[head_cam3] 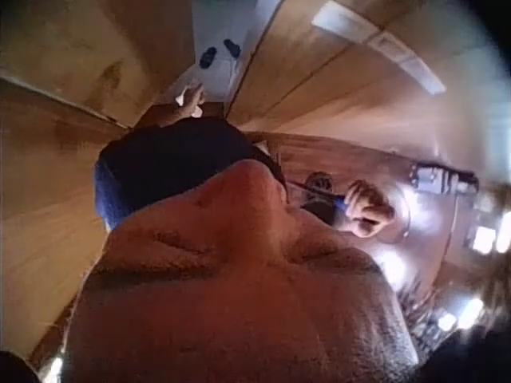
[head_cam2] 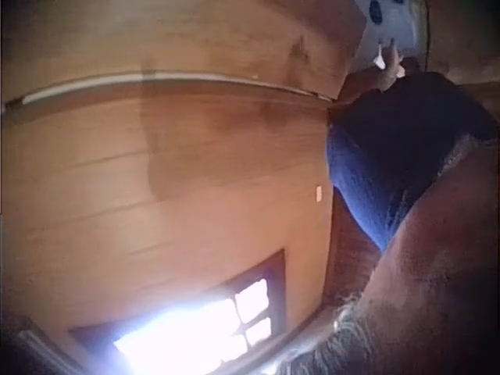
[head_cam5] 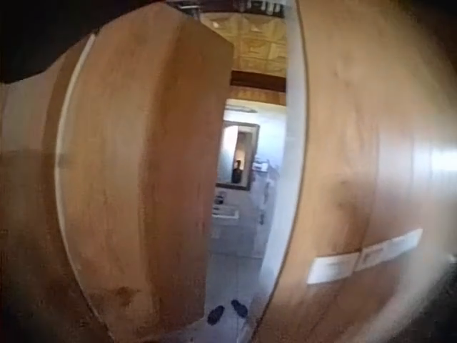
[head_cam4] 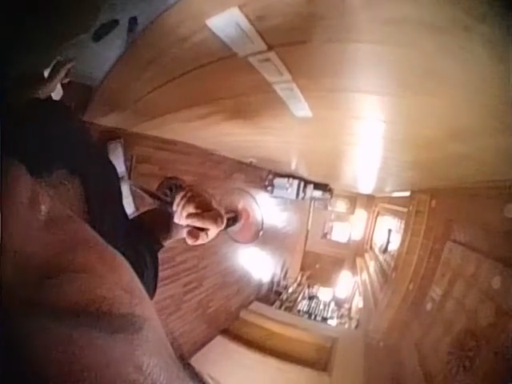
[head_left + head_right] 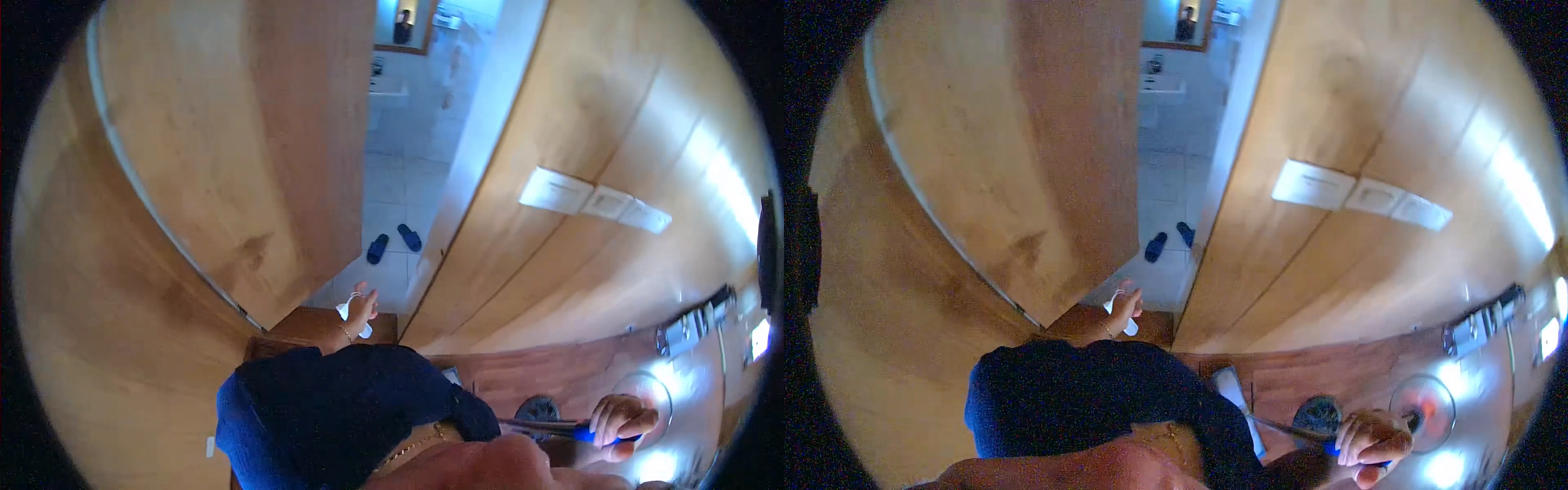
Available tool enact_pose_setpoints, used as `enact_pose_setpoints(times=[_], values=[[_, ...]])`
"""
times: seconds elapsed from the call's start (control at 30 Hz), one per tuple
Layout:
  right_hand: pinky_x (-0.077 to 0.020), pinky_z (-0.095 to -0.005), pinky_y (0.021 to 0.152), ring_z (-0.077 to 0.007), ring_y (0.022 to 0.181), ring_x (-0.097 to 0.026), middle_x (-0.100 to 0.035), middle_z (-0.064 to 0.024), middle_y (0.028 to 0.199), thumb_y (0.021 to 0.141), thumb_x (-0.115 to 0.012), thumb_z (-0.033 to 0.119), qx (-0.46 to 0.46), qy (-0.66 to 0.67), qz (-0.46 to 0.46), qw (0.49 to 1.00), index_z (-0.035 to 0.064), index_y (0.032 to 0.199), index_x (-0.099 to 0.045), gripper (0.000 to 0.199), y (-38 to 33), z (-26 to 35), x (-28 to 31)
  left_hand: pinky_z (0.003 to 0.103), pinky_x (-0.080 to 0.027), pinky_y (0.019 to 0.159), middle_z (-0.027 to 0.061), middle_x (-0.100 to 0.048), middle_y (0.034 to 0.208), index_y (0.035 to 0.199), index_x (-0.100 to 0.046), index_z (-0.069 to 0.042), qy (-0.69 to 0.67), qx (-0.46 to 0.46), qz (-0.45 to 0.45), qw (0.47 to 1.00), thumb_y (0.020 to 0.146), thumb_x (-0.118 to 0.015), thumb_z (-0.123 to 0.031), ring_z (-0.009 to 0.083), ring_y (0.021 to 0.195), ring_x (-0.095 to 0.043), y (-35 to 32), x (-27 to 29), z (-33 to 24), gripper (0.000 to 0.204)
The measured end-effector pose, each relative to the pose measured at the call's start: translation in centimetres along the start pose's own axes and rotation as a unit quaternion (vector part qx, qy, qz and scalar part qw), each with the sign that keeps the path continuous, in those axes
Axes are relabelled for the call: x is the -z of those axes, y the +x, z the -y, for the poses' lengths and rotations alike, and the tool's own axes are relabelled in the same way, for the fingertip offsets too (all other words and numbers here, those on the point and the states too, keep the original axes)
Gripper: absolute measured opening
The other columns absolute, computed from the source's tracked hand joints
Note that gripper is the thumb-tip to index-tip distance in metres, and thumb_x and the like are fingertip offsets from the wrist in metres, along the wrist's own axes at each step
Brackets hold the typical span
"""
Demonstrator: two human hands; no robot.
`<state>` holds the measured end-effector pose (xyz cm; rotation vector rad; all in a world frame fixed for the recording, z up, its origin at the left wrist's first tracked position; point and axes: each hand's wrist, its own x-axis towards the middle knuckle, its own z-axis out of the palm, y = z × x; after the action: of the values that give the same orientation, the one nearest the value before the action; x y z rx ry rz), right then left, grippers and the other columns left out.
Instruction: The person is mopping a wooden laminate floor in a large room using a flat mop.
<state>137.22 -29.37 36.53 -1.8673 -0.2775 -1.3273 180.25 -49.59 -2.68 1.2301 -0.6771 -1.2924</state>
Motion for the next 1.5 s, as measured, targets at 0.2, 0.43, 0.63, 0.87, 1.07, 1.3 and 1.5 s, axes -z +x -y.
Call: enact_pose_setpoints(times=[0.2, 0.43, 0.63, 0.87, 1.07, 1.3, 1.5], values=[[-0.0511, -0.0305, 0.046, -0.0192, 0.055, -0.063, -0.061, -0.0136, 0.066, 0.080, -0.076, 0.021, -0.007, 0.003, 0.026, 1.000, -0.0041, 0.088, -0.056, 0.033, 0.0, 2.0, -1.7, 0.027, -0.045, 0.038, 0.0056, -0.054, 0.077, 0.138, -0.027, -0.020, 0.067, 0.005, -0.042, 0.997, 0.085, -0.066, -0.033, 0.0151, 0.048, -0.053, 2.5, 0.4, -0.4, 0.068], [-0.0506, -0.0275, 0.046, -0.0175, 0.052, -0.061, -0.061, -0.0106, 0.065, 0.080, -0.075, 0.025, -0.023, -0.038, 0.025, 0.999, -0.0013, 0.089, -0.059, 0.032, 1.4, 3.4, -3.5, 0.025, -0.044, 0.041, 0.0071, -0.056, 0.093, 0.129, -0.041, -0.006, 0.069, -0.035, -0.130, 0.989, 0.082, -0.071, -0.036, 0.0144, 0.056, -0.054, 1.4, -2.8, -5.2, 0.064], [-0.0515, -0.0278, 0.049, -0.0174, 0.055, -0.063, -0.063, -0.0102, 0.068, 0.079, -0.076, 0.028, -0.027, -0.063, 0.021, 0.997, 0.0018, 0.088, -0.059, 0.032, 0.7, 4.8, -3.9, 0.035, -0.051, 0.056, 0.0062, -0.057, 0.100, 0.118, -0.050, -0.002, 0.095, 0.019, -0.069, 0.993, 0.076, -0.073, -0.044, 0.0177, 0.084, -0.055, 3.9, -1.3, -6.5, 0.063], [-0.0529, -0.0289, 0.053, -0.0190, 0.059, -0.064, -0.064, -0.0107, 0.070, 0.081, -0.074, 0.026, -0.037, -0.086, 0.032, 0.995, 0.0032, 0.090, -0.059, 0.029, 0.9, 5.7, -4.3, 0.032, -0.050, 0.051, 0.0062, -0.062, 0.090, 0.104, -0.061, -0.002, 0.066, -0.013, -0.125, 0.990, 0.079, -0.072, -0.045, 0.0179, 0.083, -0.057, 5.6, -0.1, -5.2, 0.051], [-0.0517, -0.0242, 0.050, -0.0144, 0.053, -0.064, -0.064, -0.0060, 0.065, 0.078, -0.077, 0.030, -0.039, -0.057, 0.070, 0.995, 0.0074, 0.083, -0.058, 0.030, 0.8, 5.7, -4.1, 0.032, -0.051, 0.053, 0.0098, -0.057, 0.109, 0.129, -0.043, -0.002, 0.108, -0.009, -0.154, 0.982, 0.076, -0.074, -0.049, 0.0187, 0.089, -0.056, 4.7, -1.2, -3.3, 0.077], [-0.0537, -0.0285, 0.051, -0.0187, 0.055, -0.065, -0.065, -0.0113, 0.066, 0.092, -0.053, 0.013, -0.050, -0.078, 0.041, 0.995, 0.0076, 0.089, -0.057, 0.007, 0.3, 7.0, -6.5, 0.042, -0.052, 0.061, 0.0078, -0.046, 0.133, 0.148, -0.002, -0.025, 0.051, 0.010, -0.126, 0.991, 0.082, -0.070, -0.037, 0.0282, 0.111, -0.048, 6.0, -2.2, -4.2, 0.095], [-0.0478, -0.0307, 0.047, -0.0191, 0.050, -0.060, -0.063, -0.0106, 0.066, 0.092, -0.050, 0.017, 0.010, -0.137, -0.076, 0.988, 0.0077, 0.088, -0.058, 0.012, -0.9, 5.7, -9.4, 0.040, -0.052, 0.060, 0.0093, -0.035, 0.141, 0.148, -0.002, -0.022, 0.014, 0.077, -0.152, 0.985, 0.079, -0.073, -0.041, 0.0299, 0.112, -0.046, 6.7, -1.0, -4.0, 0.101]])
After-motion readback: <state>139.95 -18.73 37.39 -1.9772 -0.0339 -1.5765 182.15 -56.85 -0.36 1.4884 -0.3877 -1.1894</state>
